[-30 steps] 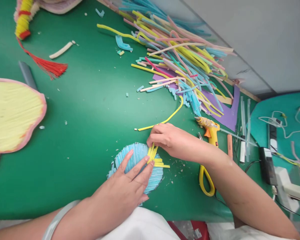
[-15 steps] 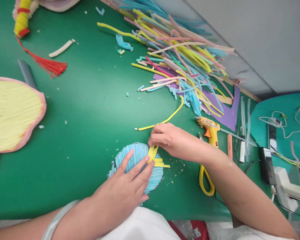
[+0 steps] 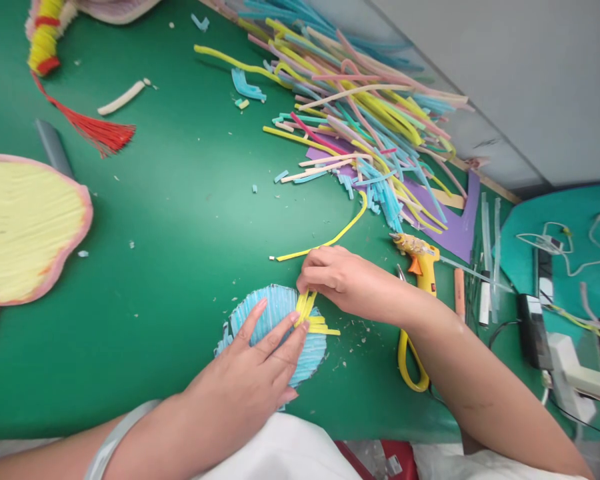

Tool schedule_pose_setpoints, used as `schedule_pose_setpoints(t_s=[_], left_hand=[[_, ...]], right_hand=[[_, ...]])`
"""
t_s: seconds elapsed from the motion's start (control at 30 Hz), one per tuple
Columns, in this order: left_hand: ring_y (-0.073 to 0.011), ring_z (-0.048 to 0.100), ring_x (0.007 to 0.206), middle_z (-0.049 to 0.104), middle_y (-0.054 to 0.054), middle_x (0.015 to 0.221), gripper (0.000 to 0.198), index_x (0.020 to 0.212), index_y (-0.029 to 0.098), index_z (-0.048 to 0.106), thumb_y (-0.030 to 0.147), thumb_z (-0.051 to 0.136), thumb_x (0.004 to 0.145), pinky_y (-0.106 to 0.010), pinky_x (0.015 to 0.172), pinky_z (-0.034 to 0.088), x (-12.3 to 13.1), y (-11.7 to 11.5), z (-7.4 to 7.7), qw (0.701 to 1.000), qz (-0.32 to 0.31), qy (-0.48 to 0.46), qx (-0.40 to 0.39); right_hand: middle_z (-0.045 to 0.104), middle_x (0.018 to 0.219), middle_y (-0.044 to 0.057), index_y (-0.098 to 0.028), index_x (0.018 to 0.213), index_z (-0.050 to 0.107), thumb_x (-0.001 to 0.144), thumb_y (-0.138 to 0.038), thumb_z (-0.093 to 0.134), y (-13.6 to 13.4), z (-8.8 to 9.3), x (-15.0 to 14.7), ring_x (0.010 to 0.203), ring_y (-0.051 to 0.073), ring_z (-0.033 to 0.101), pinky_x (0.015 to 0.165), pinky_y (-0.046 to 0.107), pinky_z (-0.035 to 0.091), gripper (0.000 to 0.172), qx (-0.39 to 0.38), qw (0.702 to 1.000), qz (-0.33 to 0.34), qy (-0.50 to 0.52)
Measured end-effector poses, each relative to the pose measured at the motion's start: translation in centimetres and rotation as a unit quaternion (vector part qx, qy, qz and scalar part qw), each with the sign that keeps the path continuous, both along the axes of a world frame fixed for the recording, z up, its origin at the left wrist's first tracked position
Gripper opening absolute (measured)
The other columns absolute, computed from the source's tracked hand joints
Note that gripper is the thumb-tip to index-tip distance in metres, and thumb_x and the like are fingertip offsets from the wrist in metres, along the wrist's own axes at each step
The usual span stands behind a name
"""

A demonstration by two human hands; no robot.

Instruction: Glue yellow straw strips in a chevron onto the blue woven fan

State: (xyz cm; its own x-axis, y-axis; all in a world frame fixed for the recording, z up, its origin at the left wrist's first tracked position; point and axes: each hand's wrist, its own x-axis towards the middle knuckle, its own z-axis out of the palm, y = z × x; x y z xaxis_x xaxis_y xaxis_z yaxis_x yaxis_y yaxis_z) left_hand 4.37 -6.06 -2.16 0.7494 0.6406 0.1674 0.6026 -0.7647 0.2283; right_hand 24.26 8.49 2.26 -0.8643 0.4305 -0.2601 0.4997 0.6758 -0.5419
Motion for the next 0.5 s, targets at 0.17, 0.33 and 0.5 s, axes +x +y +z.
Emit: schedule_pose_setpoints(t_s=[0.17, 0.33, 0.5], left_hand=[[-0.0281, 0.04, 0.139, 0.053, -0.01, 0.146, 0.047, 0.129, 0.016, 0.062, 0.047, 0.04, 0.102, -0.06, 0.119, 0.012, 0.0, 0.0, 0.02, 1.0, 0.004, 0.004, -0.001], [-0.0279, 0.042, 0.138, 0.056, -0.011, 0.143, 0.047, 0.128, 0.015, 0.063, 0.047, 0.041, 0.101, -0.059, 0.12, 0.008, -0.02, 0.09, 0.12, 1.0, 0.006, -0.002, 0.006], [-0.0271, 0.042, 0.137, 0.057, -0.011, 0.143, 0.047, 0.128, 0.014, 0.063, 0.044, 0.039, 0.102, -0.061, 0.12, -0.003, 0.02, 0.07, 0.17, 1.0, 0.005, -0.004, -0.001]], right_hand=[[0.062, 0.096, 0.006, -0.02, 0.093, 0.067, 0.099, -0.014, 0.046, -0.03, -0.01, 0.05, 0.09, 0.018, 0.056, 0.083, 0.032, 0.039, 0.023, -0.003, 1.0, -0.005, 0.002], [0.062, 0.095, 0.006, -0.021, 0.094, 0.067, 0.1, -0.015, 0.045, -0.06, -0.01, 0.02, 0.09, 0.018, 0.056, 0.083, 0.032, 0.039, 0.024, -0.006, 1.0, -0.008, 0.001], [0.063, 0.095, 0.006, -0.021, 0.093, 0.067, 0.1, -0.016, 0.045, -0.04, -0.12, 0.05, 0.09, 0.018, 0.056, 0.083, 0.032, 0.038, 0.024, -0.004, 1.0, -0.009, 0.003]])
